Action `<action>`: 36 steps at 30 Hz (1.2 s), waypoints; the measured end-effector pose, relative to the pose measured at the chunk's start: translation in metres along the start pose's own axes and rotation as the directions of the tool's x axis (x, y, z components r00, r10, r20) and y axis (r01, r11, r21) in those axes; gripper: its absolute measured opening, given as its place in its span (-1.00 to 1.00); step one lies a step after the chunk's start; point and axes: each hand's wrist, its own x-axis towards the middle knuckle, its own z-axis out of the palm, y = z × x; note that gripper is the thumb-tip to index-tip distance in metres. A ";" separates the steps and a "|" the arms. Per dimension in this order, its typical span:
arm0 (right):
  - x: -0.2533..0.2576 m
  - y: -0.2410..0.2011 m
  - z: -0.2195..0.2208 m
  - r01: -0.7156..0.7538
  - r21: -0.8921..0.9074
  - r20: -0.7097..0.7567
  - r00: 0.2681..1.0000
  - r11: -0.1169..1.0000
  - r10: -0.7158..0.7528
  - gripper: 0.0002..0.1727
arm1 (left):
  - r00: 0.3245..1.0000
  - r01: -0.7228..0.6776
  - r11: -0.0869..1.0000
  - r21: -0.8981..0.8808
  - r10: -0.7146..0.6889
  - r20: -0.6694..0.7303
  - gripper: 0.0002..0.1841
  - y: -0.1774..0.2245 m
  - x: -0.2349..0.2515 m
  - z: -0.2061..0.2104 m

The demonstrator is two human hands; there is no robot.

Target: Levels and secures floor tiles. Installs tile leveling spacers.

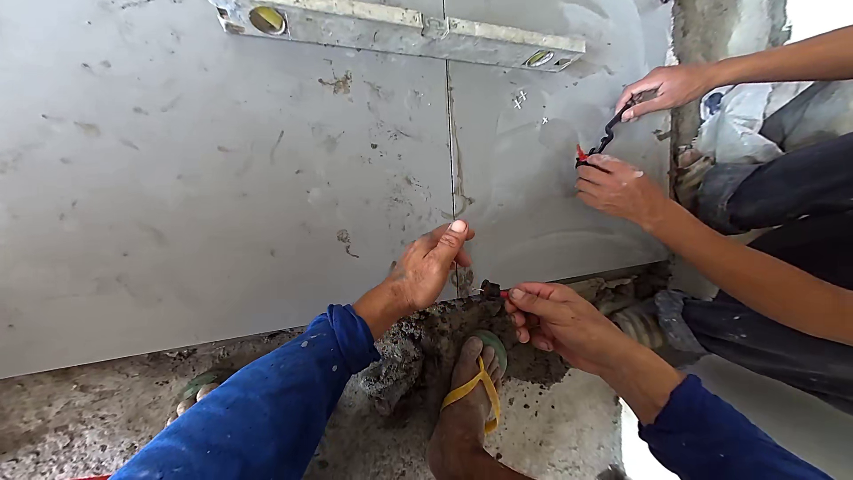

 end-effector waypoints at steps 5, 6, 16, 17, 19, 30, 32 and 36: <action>0.023 0.007 0.005 0.022 -0.390 -0.101 0.993 0.921 -0.067 -0.65 | 0.987 -0.024 0.969 0.248 0.063 -0.148 -0.50 -0.013 0.002 -0.010; 0.028 0.007 0.007 0.015 -0.438 -0.110 0.991 0.899 -0.071 -0.65 | 0.983 -0.037 0.966 0.255 0.081 -0.164 -0.52 -0.015 0.002 -0.012; 0.037 -0.003 0.022 -0.032 -0.676 -0.172 0.978 0.736 -0.115 -0.60 | 0.980 -0.051 0.977 0.207 0.089 -0.175 -0.55 -0.016 0.001 -0.019; 0.037 -0.005 0.024 -0.043 -0.724 -0.182 0.975 0.688 -0.131 -0.58 | 0.982 -0.052 0.975 0.215 0.089 -0.168 -0.55 -0.015 0.001 -0.020; 0.036 -0.010 0.029 -0.066 -0.799 -0.196 0.968 0.597 -0.154 -0.57 | 0.982 -0.056 0.974 0.219 0.093 -0.165 -0.55 -0.015 0.001 -0.020; 0.030 -0.018 0.061 -0.129 -0.935 -0.214 0.949 0.332 -0.233 -0.55 | 0.939 -0.220 0.940 0.261 0.276 -0.204 -0.52 -0.052 0.012 -0.019; 0.030 -0.010 0.063 -0.101 -0.964 -0.177 0.933 0.245 -0.313 -0.56 | 0.924 -0.254 0.933 0.256 0.312 -0.221 -0.53 -0.058 0.014 -0.020; 0.030 0.008 0.053 0.085 -0.987 0.146 0.813 -0.133 -0.564 -0.72 | 0.958 -0.174 0.956 0.237 0.220 -0.184 -0.56 -0.036 0.002 -0.026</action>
